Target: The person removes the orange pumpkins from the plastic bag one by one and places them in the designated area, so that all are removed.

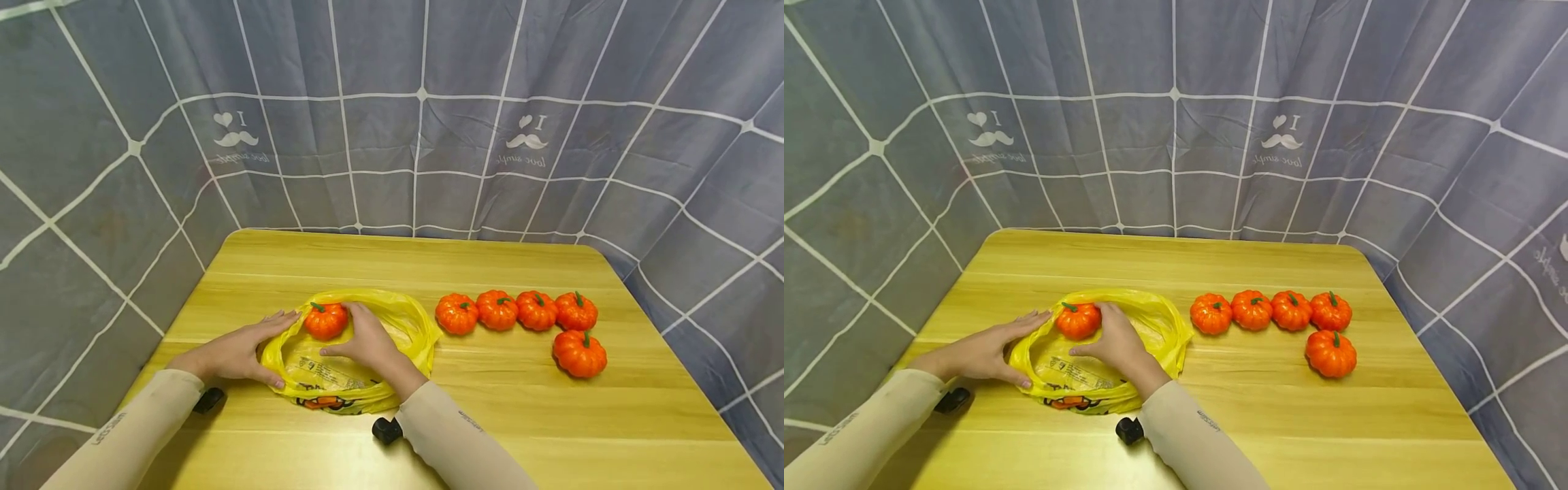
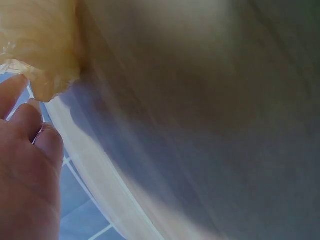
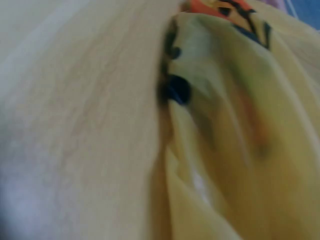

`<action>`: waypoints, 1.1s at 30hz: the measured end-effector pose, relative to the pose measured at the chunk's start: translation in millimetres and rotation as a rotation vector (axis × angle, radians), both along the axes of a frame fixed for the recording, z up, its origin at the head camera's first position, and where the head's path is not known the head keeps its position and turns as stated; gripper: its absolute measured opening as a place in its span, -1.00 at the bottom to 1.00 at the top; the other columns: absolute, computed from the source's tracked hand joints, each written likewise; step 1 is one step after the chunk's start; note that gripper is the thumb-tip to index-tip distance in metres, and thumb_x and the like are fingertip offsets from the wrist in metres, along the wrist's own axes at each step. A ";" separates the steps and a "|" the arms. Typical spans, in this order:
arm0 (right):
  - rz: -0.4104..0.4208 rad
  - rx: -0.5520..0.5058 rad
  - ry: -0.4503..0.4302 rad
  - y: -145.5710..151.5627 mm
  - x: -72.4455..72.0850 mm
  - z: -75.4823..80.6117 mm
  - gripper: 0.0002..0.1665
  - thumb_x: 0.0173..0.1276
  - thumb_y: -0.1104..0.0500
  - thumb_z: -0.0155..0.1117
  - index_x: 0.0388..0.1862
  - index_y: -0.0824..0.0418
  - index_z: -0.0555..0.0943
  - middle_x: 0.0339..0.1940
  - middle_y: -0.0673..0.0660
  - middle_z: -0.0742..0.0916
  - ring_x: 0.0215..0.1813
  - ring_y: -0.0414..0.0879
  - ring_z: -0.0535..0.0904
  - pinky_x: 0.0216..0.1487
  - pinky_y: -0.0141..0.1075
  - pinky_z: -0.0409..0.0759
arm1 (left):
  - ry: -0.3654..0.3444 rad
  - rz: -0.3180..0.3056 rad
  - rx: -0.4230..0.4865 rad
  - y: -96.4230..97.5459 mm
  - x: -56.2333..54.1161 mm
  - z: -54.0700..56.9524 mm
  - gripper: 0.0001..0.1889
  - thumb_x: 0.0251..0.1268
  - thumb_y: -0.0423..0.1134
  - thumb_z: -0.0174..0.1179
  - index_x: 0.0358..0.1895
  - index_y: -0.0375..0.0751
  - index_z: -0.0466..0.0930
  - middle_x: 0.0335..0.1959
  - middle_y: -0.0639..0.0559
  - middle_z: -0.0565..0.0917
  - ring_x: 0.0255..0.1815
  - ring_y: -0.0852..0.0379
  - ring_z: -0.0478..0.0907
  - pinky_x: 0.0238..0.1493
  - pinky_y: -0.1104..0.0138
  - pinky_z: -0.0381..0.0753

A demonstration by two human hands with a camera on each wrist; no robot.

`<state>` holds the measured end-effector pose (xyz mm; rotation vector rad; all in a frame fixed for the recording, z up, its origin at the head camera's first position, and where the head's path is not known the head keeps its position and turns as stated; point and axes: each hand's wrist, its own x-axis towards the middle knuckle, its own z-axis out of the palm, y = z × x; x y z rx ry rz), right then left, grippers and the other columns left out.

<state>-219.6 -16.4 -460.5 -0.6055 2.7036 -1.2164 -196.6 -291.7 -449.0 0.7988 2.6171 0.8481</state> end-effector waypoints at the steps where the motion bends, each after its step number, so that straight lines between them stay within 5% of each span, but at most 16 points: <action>1: -0.014 -0.010 0.004 -2.3 -0.3 -0.7 0.13 -0.01 -0.10 0.70 0.46 0.24 0.36 0.38 0.16 0.53 0.38 0.05 0.45 0.36 -0.11 0.42 | 0.002 -0.001 -0.002 0.0 0.3 -0.2 0.25 -0.10 0.25 0.55 0.63 -0.14 0.03 0.59 -0.34 0.01 0.56 -0.44 -0.13 0.39 -0.38 -0.09; 13: -0.176 -0.087 0.053 -24.9 -5.8 -11.7 -0.01 0.02 -0.14 0.67 0.32 0.24 0.43 0.14 0.12 0.49 0.15 0.00 0.54 0.21 -0.16 0.56 | 0.003 0.005 -0.005 2.2 -0.9 -2.4 0.26 -0.12 0.29 0.53 0.63 -0.12 0.03 0.61 -0.25 0.01 0.57 -0.41 -0.12 0.41 -0.34 -0.09; 18: -0.144 -0.102 0.036 -22.2 -5.0 -13.2 -0.08 0.00 -0.09 0.69 0.29 0.19 0.51 0.13 0.06 0.55 0.12 -0.05 0.55 0.16 -0.19 0.58 | -0.010 0.021 -0.016 3.0 -1.0 -2.8 0.29 -0.14 0.31 0.53 0.64 -0.14 0.01 0.61 -0.26 0.02 0.56 -0.42 -0.12 0.41 -0.35 -0.08; 33: -0.010 -0.083 0.044 2.0 3.1 15.0 -0.07 -0.03 -0.10 0.71 0.31 0.11 0.52 0.18 0.02 0.64 0.14 -0.09 0.60 0.16 -0.22 0.58 | -0.002 0.023 -0.041 3.4 -4.7 -0.3 0.30 -0.13 0.33 0.52 0.65 -0.11 -0.03 0.60 -0.28 0.03 0.56 -0.43 -0.13 0.39 -0.37 -0.06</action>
